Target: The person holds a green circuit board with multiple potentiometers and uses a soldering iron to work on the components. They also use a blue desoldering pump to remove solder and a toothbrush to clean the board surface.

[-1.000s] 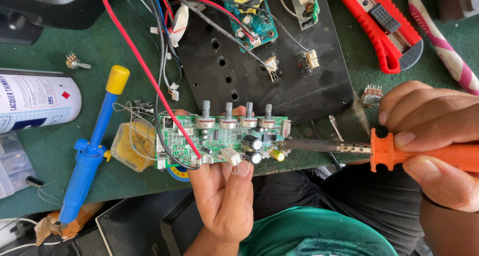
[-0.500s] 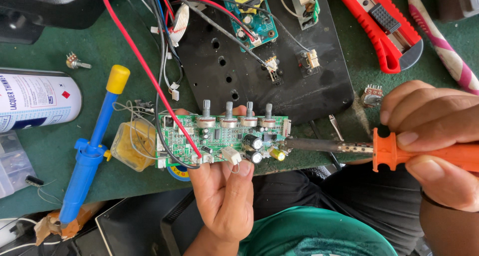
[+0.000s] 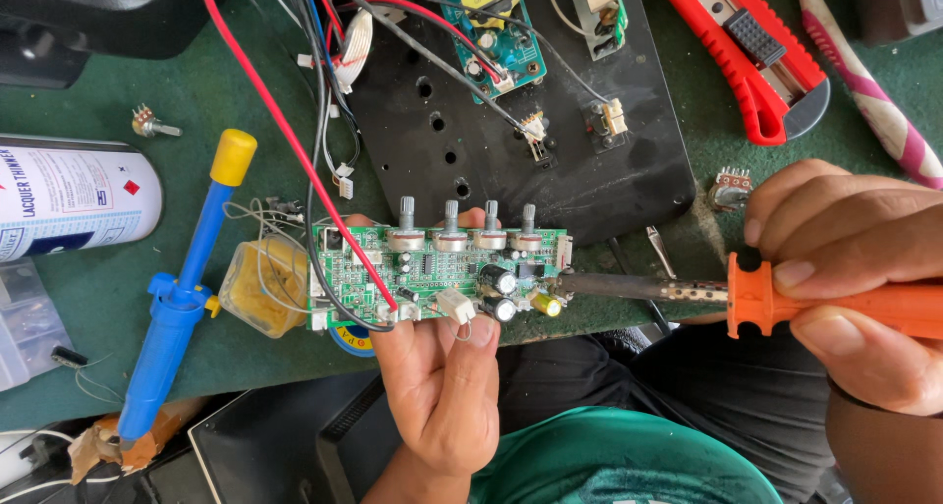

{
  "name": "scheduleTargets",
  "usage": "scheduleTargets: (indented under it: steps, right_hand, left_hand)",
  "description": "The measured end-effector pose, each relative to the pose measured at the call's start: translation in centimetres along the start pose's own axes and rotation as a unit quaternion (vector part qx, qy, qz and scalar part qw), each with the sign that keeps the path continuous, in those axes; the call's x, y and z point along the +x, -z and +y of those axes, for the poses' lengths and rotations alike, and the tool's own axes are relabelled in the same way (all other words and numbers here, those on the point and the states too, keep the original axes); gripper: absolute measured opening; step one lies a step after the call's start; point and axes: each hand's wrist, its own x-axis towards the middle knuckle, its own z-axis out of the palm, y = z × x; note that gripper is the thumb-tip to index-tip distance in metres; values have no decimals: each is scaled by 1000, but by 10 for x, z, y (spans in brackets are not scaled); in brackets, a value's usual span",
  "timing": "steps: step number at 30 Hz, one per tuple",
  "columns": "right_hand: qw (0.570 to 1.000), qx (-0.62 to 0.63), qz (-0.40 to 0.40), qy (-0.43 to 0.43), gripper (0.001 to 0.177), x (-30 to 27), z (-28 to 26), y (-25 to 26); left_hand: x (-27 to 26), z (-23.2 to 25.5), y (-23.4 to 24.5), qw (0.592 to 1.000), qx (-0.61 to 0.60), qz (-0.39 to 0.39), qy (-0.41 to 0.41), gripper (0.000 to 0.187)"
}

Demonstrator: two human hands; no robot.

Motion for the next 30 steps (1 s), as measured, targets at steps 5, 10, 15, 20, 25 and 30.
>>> scheduleTargets:
  steps: [5,10,15,20,25,30]
  right_hand:
    - [1000,-5,-1,-8,22,-1,-1,1]
    - [1000,-4,-1,-4,22,0,0,1]
    - [1000,-3,-1,-5,22,0,-1,0]
    - [1000,-5,5,-3,22,-2,1,0]
    - [1000,-7,4,-11,22,-1,-3,-1]
    - [1000,-4,-7,-17,22,-1,-3,2]
  left_hand:
    - [0,1,-1,1000,10,-1,-2,92]
    - [0,1,-1,1000,15,-1,-3,92]
    - [0,1,-1,1000,13,2,-6,93]
    - [-1,1,0,1000,11,-6,1,90]
    - [0,0,1,1000,11,1,-2,93]
    - [0,0,0,1000,4,-2,-4,92]
